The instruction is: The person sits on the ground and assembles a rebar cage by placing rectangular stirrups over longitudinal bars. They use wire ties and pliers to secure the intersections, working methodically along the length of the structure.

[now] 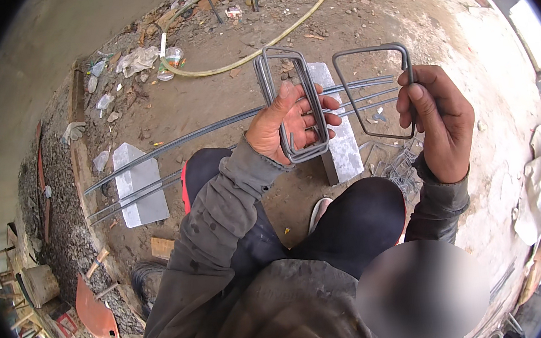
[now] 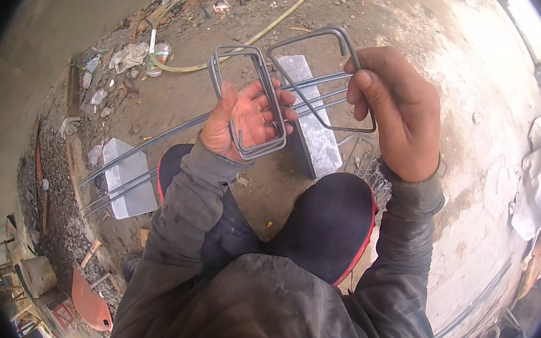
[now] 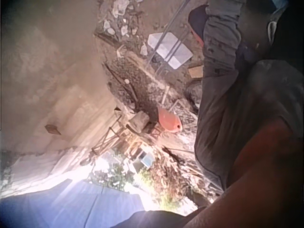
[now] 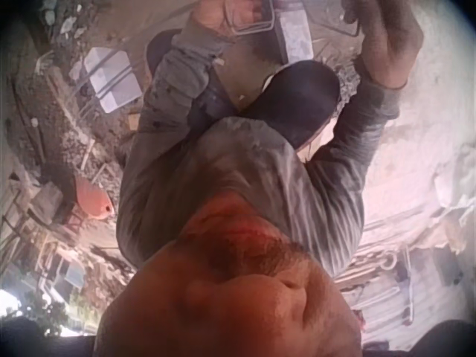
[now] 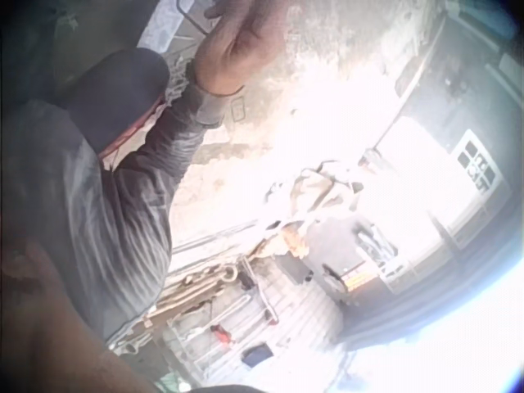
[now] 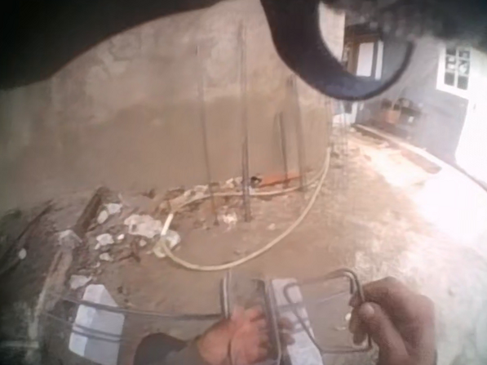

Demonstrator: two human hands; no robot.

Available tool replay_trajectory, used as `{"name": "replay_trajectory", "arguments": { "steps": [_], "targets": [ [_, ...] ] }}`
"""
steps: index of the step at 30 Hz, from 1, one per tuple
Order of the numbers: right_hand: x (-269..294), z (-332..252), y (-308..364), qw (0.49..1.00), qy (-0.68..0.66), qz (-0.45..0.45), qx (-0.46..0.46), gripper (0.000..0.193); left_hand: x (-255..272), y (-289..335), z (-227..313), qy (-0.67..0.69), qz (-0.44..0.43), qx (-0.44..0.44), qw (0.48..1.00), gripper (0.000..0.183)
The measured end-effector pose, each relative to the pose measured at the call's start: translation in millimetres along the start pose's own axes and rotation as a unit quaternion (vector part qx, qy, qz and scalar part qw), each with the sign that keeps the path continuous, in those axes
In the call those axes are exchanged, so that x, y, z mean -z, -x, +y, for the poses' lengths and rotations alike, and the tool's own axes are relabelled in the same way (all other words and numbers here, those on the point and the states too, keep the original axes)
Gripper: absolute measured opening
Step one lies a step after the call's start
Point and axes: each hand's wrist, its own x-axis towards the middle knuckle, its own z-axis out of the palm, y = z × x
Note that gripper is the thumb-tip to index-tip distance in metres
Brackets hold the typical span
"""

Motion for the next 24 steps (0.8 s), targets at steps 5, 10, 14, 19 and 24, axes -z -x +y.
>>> {"name": "replay_trajectory", "arguments": {
  "steps": [5, 10, 14, 19, 24],
  "targets": [
    [-12, -15, -10, 0.999, 0.025, 0.020, 0.035, 0.010, 1, 1, 1, -0.022, 0.010, -0.034, 0.999, 0.086],
    [-20, -15, -26, 0.967, 0.096, -0.039, 0.234, 0.015, -3, 1, 6, 0.056, 0.013, 0.019, 0.998, 0.094],
    [-33, 3, -29, 0.959, 0.079, -0.143, 0.230, 0.021, -4, 2, 14, 0.167, -0.063, 0.007, 0.984, 0.083],
    [-45, 42, -27, 0.968, 0.151, -0.111, 0.167, 0.029, 2, 5, 17, 0.124, -0.048, -0.047, 0.990, 0.055],
    [-31, 55, -16, 0.948, 0.182, -0.247, 0.089, 0.040, 9, -2, 11, 0.109, 0.010, -0.063, 0.992, 0.044]
  ]
}}
